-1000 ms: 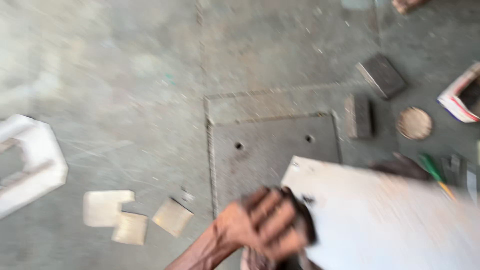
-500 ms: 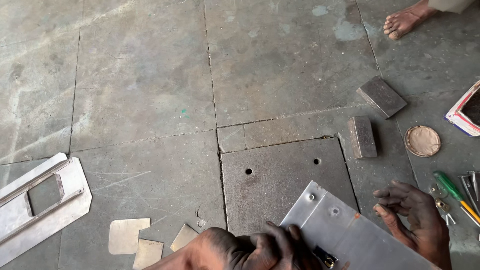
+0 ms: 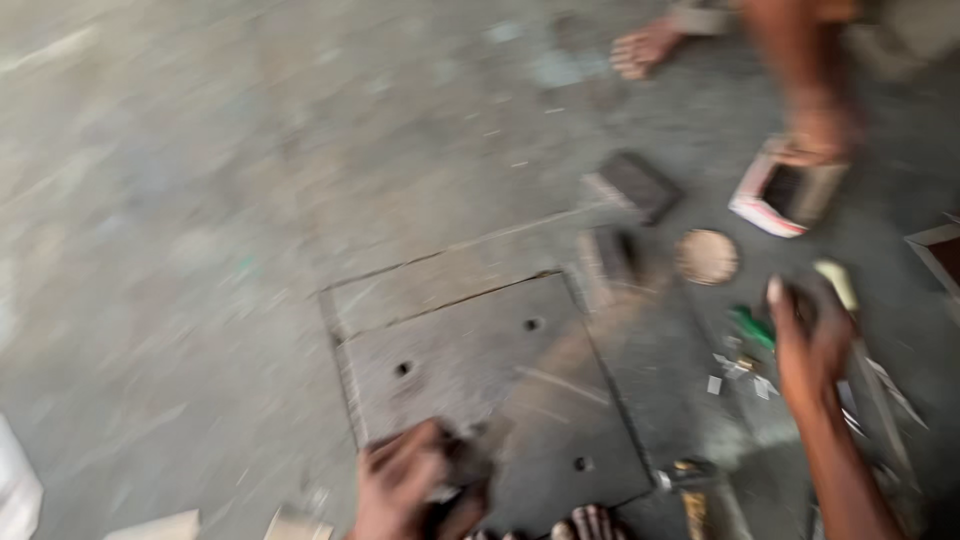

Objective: The person takes a small blue plastic component and a metal pin from a plastic bag and a small box, aligns the component on a metal plate, and inserts the pin into the assembly by hand. They then briefly use a hammer to tap a tool against the metal plate.

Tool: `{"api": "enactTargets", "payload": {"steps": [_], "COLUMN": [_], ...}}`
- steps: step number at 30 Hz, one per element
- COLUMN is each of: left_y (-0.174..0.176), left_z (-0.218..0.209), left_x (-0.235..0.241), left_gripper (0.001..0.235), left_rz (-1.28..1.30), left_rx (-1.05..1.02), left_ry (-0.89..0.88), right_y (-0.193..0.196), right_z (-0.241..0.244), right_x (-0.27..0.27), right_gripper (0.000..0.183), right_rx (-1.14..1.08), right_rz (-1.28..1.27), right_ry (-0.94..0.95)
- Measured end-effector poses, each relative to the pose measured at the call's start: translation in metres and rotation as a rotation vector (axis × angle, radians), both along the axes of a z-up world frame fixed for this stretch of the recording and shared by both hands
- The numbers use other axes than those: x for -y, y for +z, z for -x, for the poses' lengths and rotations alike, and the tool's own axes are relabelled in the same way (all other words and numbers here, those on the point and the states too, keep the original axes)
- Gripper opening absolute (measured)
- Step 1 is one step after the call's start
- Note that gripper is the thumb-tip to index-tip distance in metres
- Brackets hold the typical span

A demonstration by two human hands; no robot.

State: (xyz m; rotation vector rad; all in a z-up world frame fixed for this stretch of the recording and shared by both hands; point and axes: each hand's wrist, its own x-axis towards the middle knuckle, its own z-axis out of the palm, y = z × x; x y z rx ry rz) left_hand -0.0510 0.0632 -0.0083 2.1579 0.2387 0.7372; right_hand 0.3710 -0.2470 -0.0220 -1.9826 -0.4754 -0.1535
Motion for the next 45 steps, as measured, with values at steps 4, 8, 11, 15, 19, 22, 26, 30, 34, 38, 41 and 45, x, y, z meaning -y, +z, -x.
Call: {"api": "enactTargets", "payload": {"steps": [4, 8, 11, 15, 19, 22, 26, 30, 34, 38, 41, 45], "left_y": [-0.038, -0.061, -0.072, -0.077, -0.071, -0.059, -0.041, -0.036, -0.042, -0.048, -0.044, -0.033], "left_z": [-0.018, -0.005, -0.007, -0.001, -0.014, -0.024, -0.029, -0.031, -0.029, -0.026, -0.03, -0.034], "left_x": [0.049, 0.048, 0.038, 0.048, 0.053, 0.053, 0.055, 0.056, 0.061, 0.066, 0.069, 0.067], "left_gripper": [0.043, 0.059, 0.058, 0.055, 0.045, 0.046, 0.047, 0.045, 0.042, 0.033, 0.031, 0.03], "left_rz": [0.292, 0.831, 0.857, 0.846, 0.941, 0.933, 0.937, 0.921, 1.002, 1.035, 1.104, 1.159], "left_rx": [0.271, -0.109, -0.057, -0.123, -0.039, 0.015, 0.005, 0.05, 0.105, 0.083, 0.059, -0.023], "left_ry": [0.533, 0.647, 0.584, 0.66, 0.625, 0.602, 0.566, 0.553, 0.553, 0.586, 0.567, 0.441], "right_y": [-0.022, -0.061, -0.072, -0.085, -0.077, -0.072, -0.064, -0.059, -0.065, -0.066, -0.045, 0.008], "right_z": [-0.097, -0.133, -0.152, -0.154, -0.151, -0.143, -0.138, -0.14, -0.137, -0.142, -0.125, -0.03], "right_x": [0.017, 0.003, -0.003, 0.002, 0.008, 0.014, 0.014, 0.007, 0.011, 0.009, 0.007, -0.014], "right_gripper": [0.019, 0.026, 0.025, 0.023, 0.022, 0.023, 0.023, 0.025, 0.024, 0.026, 0.028, 0.017], "right_rx": [-0.122, -0.328, -0.262, -0.25, -0.266, -0.041, 0.107, 0.184, 0.103, 0.158, 0.201, -0.223], "right_rz": [0.078, 0.135, 0.302, 0.22, 0.066, 0.292, 0.559, 0.538, 0.507, 0.579, 0.575, -0.013], "right_ry": [-0.093, -0.051, -0.098, -0.074, -0.001, 0.02, -0.009, 0.075, 0.021, 0.051, 0.011, 0.131]}}
